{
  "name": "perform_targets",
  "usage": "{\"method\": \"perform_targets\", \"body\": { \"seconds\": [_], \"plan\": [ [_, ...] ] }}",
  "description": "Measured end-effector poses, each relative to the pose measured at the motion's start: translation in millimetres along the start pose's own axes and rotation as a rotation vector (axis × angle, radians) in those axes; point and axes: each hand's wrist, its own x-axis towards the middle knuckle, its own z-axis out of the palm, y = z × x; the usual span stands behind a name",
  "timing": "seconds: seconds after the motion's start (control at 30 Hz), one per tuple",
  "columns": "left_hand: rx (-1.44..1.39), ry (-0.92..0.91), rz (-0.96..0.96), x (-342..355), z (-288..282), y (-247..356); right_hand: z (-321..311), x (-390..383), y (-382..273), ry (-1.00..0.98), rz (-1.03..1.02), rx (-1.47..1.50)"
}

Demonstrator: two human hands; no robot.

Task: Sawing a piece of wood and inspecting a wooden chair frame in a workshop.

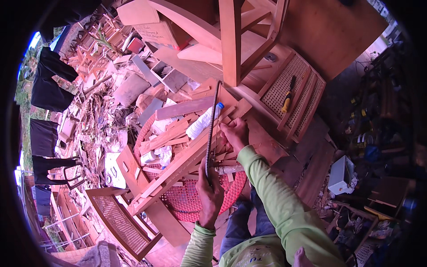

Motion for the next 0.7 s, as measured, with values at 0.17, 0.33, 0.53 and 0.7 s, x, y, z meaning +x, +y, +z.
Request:
{"method": "perform_targets", "body": {
  "seconds": [0.17, 0.33, 0.53, 0.7],
  "plan": [
    [-0.038, -0.009, -0.066, -3, 0, -6, -1, 4, 5, 0.004, -0.007, 0.012],
    [-0.017, -0.002, -0.052, -2, 2, -9, -2, 7, 9, -0.011, -0.040, 0.054],
    [-0.056, -0.014, -0.074, -3, 1, -5, -2, 8, 12, -0.004, -0.036, 0.054],
    [-0.053, -0.042, -0.101, -2, 0, -2, -3, 8, 11, -0.002, -0.013, 0.048]
  ]
}}
